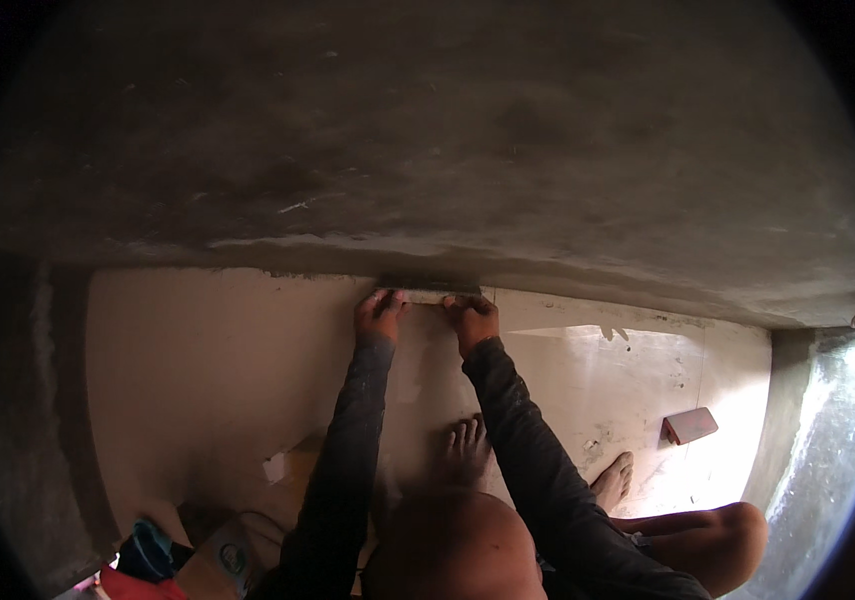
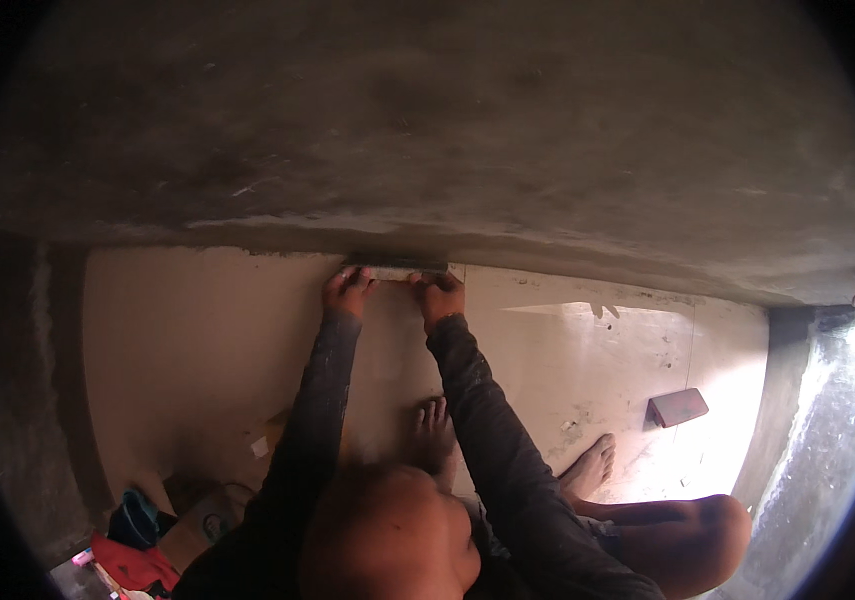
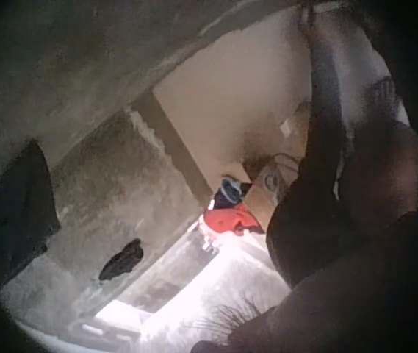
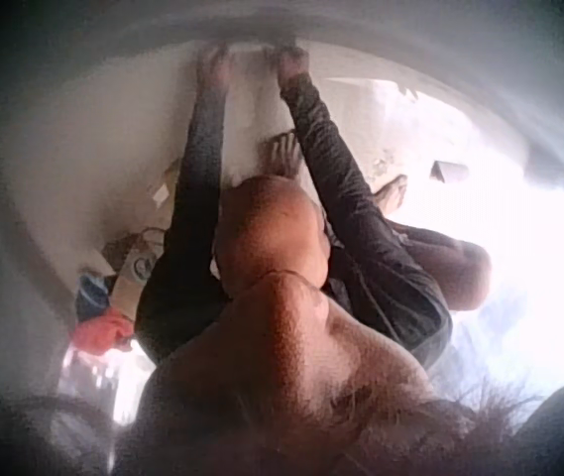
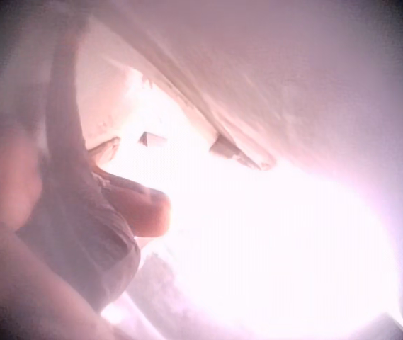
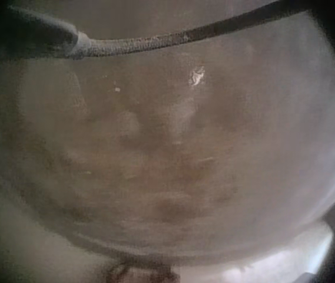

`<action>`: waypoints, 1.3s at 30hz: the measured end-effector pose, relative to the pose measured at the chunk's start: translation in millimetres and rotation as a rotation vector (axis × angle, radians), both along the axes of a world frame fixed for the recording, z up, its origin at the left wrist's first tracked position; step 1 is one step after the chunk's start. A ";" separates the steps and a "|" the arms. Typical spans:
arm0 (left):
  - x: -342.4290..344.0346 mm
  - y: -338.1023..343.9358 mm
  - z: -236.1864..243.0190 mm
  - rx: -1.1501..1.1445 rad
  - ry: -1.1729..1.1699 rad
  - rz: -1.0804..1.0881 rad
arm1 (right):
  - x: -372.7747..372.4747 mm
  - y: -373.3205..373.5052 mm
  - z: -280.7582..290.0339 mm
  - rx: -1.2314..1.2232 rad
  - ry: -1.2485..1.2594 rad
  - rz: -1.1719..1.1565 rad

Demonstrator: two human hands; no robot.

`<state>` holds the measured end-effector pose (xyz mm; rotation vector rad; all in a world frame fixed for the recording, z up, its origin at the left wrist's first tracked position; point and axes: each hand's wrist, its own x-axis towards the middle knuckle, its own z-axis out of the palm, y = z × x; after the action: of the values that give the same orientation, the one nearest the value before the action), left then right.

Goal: The person applies plaster to a wall using a trowel and a bucket of plaster. They repeatedly scoop plaster from the bucket and smooth it onto the wall surface.

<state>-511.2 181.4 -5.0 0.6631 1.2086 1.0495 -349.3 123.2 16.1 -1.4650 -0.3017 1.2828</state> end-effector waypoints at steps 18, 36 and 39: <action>-31.5 -30.3 37.7 -0.018 -0.063 0.047 | -35.8 -21.3 37.0 0.072 0.234 -0.103; -61.9 8.5 111.0 0.313 0.025 0.036 | -62.2 10.1 117.5 0.355 0.229 -0.098; -63.2 -4.8 101.5 0.271 0.018 0.069 | -69.2 0.0 116.0 0.307 0.245 -0.094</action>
<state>-574.4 176.5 96.5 0.8459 1.1206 1.2814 -418.5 123.3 132.0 -1.0396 -0.2511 1.2627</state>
